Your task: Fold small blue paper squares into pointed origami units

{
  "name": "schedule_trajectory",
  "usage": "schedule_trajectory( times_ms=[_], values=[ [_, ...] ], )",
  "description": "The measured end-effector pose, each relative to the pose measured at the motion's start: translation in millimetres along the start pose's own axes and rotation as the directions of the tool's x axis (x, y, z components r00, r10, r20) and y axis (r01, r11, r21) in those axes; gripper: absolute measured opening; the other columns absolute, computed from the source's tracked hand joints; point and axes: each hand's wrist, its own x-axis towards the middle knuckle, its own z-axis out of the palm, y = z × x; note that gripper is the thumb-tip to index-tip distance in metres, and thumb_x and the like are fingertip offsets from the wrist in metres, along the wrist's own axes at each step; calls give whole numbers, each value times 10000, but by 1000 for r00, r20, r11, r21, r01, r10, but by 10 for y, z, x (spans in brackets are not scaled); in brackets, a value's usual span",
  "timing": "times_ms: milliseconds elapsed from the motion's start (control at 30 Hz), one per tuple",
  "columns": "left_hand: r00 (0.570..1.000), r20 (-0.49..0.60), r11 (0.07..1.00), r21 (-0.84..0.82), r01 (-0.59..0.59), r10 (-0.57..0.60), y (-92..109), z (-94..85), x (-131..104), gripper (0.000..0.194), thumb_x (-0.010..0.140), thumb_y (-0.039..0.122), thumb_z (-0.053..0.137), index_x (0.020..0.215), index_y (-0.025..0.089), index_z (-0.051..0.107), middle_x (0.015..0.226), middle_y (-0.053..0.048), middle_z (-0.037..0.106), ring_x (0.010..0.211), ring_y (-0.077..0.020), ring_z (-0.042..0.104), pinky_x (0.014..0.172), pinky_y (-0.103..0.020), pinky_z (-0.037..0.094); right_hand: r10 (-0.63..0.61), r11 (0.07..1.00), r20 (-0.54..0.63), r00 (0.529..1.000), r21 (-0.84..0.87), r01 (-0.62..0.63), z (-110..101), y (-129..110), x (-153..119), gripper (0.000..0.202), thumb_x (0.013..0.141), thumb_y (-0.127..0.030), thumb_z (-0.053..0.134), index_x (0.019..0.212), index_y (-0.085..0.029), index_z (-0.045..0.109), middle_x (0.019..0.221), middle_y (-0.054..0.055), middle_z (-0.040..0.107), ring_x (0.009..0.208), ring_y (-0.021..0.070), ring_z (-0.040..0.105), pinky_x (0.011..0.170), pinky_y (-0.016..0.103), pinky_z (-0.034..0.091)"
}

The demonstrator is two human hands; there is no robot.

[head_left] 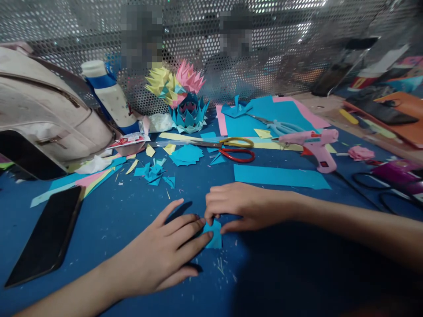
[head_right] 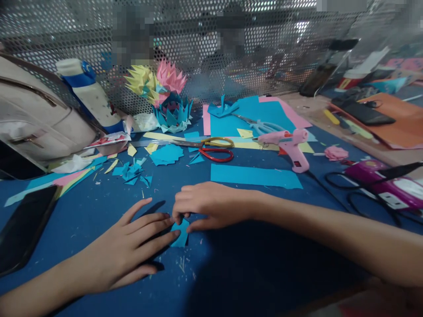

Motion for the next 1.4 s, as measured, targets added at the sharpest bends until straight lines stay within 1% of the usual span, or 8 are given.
schedule_trajectory(
  times_ms=[267, 400, 500, 633, 767, 1033, 1200, 1400],
  values=[
    [998, -59, 1000, -9, 11, -11, -5, 26, -2, 499, 1079, 448, 311, 1403, 116, 495, 1307, -76, 637, 1259, -225, 532, 1244, -476, -30, -62, 981, 19, 998, 184, 58, -52, 44, 23, 166, 998, -254, 543, 1060, -143, 650, 1001, 67, 659, 972, 149, 562, 925, 261, 407],
    [995, -103, 1000, -10, 16, -17, -3, 39, 1, 449, 1076, 413, 357, 1352, 109, 538, 1283, -83, 652, 1228, -227, 560, 1247, -490, 17, -120, 976, -30, 992, 179, 123, -44, 87, 26, 181, 1018, -247, 499, 1019, -155, 654, 976, 69, 683, 941, 148, 571, 894, 257, 418],
    [991, -130, 1000, -15, 9, -10, -6, 43, -5, 446, 1073, 410, 364, 1331, 100, 552, 1280, -99, 648, 1220, -235, 567, 1244, -507, 70, -159, 984, -109, 981, 63, 166, 12, 83, 25, 278, 1044, -316, 439, 969, -157, 654, 921, 69, 687, 880, 152, 560, 827, 263, 416],
    [988, -155, 1000, -3, 9, -9, -6, 48, -25, 443, 1073, 403, 355, 1297, 96, 582, 1261, -115, 648, 1201, -251, 575, 1230, -523, 129, -184, 961, -163, 969, -239, 142, 115, -6, 30, 440, 1081, -356, 281, 895, -177, 637, 854, 54, 655, 781, 161, 492, 679, 292, 353],
    [986, -165, 999, 35, -8, 14, 4, 50, -33, 435, 1071, 413, 353, 1279, 125, 605, 1254, -127, 641, 1199, -261, 572, 1214, -542, 159, -212, 912, -173, 962, -389, 132, 167, -54, 39, 403, 1073, -357, 333, 845, -186, 618, 834, 17, 633, 731, 160, 434, 621, 309, 297],
    [999, -45, 998, 58, 10, -8, 10, 60, -24, 489, 1056, 486, 346, 1409, 187, 506, 1308, -113, 580, 1233, -283, 525, 1206, -565, 85, -33, 981, -100, 994, -193, 13, 135, -21, 96, 269, 1054, -282, 378, 1020, -166, 619, 979, 62, 610, 864, 178, 488, 770, 288, 402],
    [1000, -28, 999, 48, 16, -15, 11, 61, -28, 509, 1042, 494, 394, 1449, 196, 463, 1325, -107, 558, 1239, -286, 508, 1209, -568, 71, -8, 993, -12, 1000, -118, 7, 90, -38, 100, 187, 1023, -272, 462, 1036, -154, 607, 1010, 72, 588, 895, 195, 489, 805, 300, 407],
    [999, -42, 999, 51, 13, -11, 20, 62, -36, 503, 1033, 493, 421, 1416, 175, 492, 1283, -125, 573, 1236, -299, 508, 1190, -591, 164, -15, 999, 44, 999, -31, 17, 15, -23, 84, 188, 1023, -299, 469, 1011, -171, 607, 1004, 60, 566, 878, 184, 486, 791, 288, 385]
  ],
)
